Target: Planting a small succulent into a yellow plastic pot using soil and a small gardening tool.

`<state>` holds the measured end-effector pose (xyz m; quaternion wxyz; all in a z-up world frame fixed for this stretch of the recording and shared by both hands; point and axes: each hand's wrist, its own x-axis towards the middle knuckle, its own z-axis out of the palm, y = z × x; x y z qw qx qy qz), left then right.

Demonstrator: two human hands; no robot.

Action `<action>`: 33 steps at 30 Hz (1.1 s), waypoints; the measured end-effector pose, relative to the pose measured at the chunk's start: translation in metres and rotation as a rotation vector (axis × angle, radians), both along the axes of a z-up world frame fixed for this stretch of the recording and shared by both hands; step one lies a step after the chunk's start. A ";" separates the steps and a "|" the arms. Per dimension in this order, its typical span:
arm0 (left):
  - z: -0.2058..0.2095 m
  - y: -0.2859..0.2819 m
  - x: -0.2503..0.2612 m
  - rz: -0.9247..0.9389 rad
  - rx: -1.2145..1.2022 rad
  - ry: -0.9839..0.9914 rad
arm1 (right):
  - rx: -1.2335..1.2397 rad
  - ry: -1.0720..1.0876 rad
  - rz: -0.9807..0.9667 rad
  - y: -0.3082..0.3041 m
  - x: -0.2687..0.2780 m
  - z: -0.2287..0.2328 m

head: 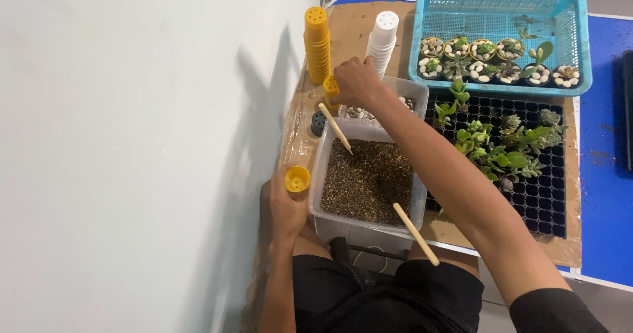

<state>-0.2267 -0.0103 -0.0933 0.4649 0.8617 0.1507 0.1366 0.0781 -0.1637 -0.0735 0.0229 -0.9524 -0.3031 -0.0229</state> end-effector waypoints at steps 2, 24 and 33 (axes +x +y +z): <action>0.001 0.007 0.005 0.028 -0.046 -0.035 | 0.015 0.046 -0.003 -0.001 -0.005 0.008; 0.125 -0.118 -0.027 -1.043 0.358 -0.371 | 0.018 0.438 0.153 -0.067 -0.150 0.138; 0.120 -0.119 -0.013 -0.979 0.303 -0.454 | 0.033 0.063 0.136 -0.183 -0.236 0.130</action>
